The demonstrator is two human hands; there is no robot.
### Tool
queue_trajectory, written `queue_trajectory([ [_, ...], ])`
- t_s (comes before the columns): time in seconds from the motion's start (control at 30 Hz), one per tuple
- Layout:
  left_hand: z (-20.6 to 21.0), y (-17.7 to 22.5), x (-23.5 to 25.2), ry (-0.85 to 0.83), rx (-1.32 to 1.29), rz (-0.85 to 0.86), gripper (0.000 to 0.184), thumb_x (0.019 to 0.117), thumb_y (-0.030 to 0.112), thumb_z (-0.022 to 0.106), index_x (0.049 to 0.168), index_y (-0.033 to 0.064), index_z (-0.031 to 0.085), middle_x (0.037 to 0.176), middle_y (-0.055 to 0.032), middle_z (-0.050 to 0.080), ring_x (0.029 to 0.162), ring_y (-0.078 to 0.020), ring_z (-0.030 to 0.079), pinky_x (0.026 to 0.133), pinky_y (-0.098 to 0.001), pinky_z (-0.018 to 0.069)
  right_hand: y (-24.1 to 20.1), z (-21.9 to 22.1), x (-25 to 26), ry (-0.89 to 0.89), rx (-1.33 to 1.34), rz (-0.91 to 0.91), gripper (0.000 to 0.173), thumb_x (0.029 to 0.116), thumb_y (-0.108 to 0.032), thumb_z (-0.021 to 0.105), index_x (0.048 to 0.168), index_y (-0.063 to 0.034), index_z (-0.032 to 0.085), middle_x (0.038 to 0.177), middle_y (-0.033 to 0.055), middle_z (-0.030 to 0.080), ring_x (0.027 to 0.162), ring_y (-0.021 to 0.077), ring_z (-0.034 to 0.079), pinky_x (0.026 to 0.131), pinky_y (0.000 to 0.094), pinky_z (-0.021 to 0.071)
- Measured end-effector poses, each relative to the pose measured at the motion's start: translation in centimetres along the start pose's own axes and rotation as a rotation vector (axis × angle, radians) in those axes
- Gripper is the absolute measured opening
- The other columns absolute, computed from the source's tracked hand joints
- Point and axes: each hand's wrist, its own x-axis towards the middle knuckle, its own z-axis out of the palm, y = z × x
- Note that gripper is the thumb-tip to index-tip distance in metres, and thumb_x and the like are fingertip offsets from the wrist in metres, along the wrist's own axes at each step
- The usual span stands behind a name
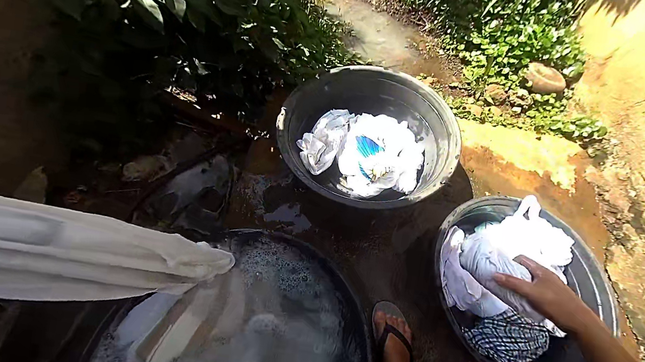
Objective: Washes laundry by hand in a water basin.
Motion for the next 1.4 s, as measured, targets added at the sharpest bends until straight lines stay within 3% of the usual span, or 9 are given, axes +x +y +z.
queue_trajectory([
  [0.2, -1.4, -1.4, 0.6, 0.043, -1.036, 0.458, 0.036, 0.1067, 0.009, 0.045, 0.137, -0.0075, 0.053, 0.134, -0.0235, 0.060, 0.123, -0.0299, 0.058, 0.106, -0.0454, 0.0462, -14.7, 10.1, -5.2, -0.594, -0.175, -0.451, 0.049, 0.1013, -0.047, 0.052, 0.122, -0.0036, 0.060, 0.115, 0.0168, 0.063, 0.108, 0.0266, 0.061, 0.094, 0.0517, 0.0473],
  [0.3, -1.8, -2.5, -2.2, -0.022, -1.488, 0.446, 0.070, 0.1109, 0.050, 0.014, 0.144, -0.0031, 0.047, 0.138, -0.0207, 0.059, 0.121, -0.0280, 0.060, 0.100, -0.0450, 0.0484, -17.7, 21.2, -7.2, -0.636, -0.153, -0.525, 0.048, 0.0958, -0.033, 0.068, 0.124, 0.0046, 0.060, 0.120, 0.0267, 0.062, 0.113, 0.0394, 0.061, 0.099, 0.0595, 0.0460],
  [0.47, 0.6, -7.5, -1.2, 0.350, -1.315, 0.471, 0.061, 0.0953, 0.013, 0.071, 0.145, -0.0065, 0.041, 0.132, -0.0290, 0.058, 0.112, -0.0348, 0.065, 0.092, -0.0494, 0.0577, -15.9, 33.4, -8.2, -0.693, 0.082, -0.396, 0.048, 0.0884, -0.023, 0.080, 0.123, 0.0030, 0.059, 0.112, 0.0205, 0.064, 0.101, 0.0282, 0.063, 0.092, 0.0472, 0.0524],
  [0.63, 3.9, -9.6, 1.1, 0.578, -0.889, 0.430, 0.061, 0.0970, 0.021, 0.069, 0.143, -0.0104, 0.045, 0.138, -0.0319, 0.055, 0.128, -0.0407, 0.057, 0.110, -0.0516, 0.0445, -12.7, 40.1, -9.4, -0.482, 0.058, -0.135, 0.036, 0.0985, -0.020, 0.068, 0.126, 0.0038, 0.065, 0.117, 0.0242, 0.068, 0.108, 0.0334, 0.067, 0.100, 0.0502, 0.0513],
  [0.77, 4.0, -10.3, 0.4, 0.271, -0.627, 0.282, 0.048, 0.1085, 0.026, 0.049, 0.147, -0.0024, 0.048, 0.145, -0.0261, 0.055, 0.136, -0.0396, 0.052, 0.115, -0.0544, 0.0385, -13.9, 41.1, -11.8, -0.502, -0.429, -0.115, 0.043, 0.1074, -0.022, 0.050, 0.144, -0.0005, 0.056, 0.150, 0.0236, 0.052, 0.144, 0.0388, 0.044, 0.121, 0.0553, 0.0307],
  [0.87, 5.4, -12.2, -0.5, 0.213, -1.220, 0.286, 0.046, 0.1106, 0.017, 0.043, 0.149, -0.0081, 0.041, 0.149, -0.0293, 0.047, 0.138, -0.0381, 0.047, 0.114, -0.0504, 0.0378, -15.1, 38.7, -11.6, -0.368, -0.130, -0.286, 0.025, 0.0987, -0.013, 0.063, 0.112, 0.0066, 0.069, 0.119, 0.0246, 0.067, 0.115, 0.0348, 0.063, 0.104, 0.0508, 0.0477],
  [1.0, 5.0, -13.3, -2.2, 0.204, -2.007, 0.286, 0.023, 0.0988, 0.002, 0.048, 0.121, 0.0004, 0.053, 0.089, -0.0089, 0.063, 0.073, -0.0145, 0.063, 0.065, -0.0318, 0.0555, -17.5, 32.6, -13.6, -0.338, 0.512, -0.354, 0.009, 0.1004, -0.008, 0.057, 0.093, -0.0031, 0.056, 0.083, 0.0026, 0.060, 0.076, 0.0096, 0.060, 0.074, 0.0292, 0.0536],
  [1.27, 3.2, -15.2, -3.7, 0.212, -2.218, 0.477, 0.027, 0.1095, 0.018, 0.028, 0.104, 0.0056, 0.051, 0.092, -0.0070, 0.070, 0.082, -0.0167, 0.071, 0.072, -0.0325, 0.0590, -25.6, 26.7, -19.9, -0.503, 1.033, -0.500, 0.020, 0.1106, -0.013, 0.031, 0.102, -0.0105, 0.050, 0.083, 0.0007, 0.067, 0.074, 0.0084, 0.068, 0.070, 0.0257, 0.0598],
  [1.4, 2.7, -13.8, -5.3, -0.123, -1.774, 0.573, 0.045, 0.1121, 0.034, 0.035, 0.145, 0.0040, 0.041, 0.102, -0.0092, 0.063, 0.078, -0.0164, 0.062, 0.070, -0.0331, 0.0537, -26.1, 28.7, -19.9, -0.589, 0.883, -0.508, 0.011, 0.1078, -0.009, 0.039, 0.102, -0.0100, 0.049, 0.083, -0.0015, 0.064, 0.073, 0.0060, 0.065, 0.070, 0.0237, 0.0568],
])
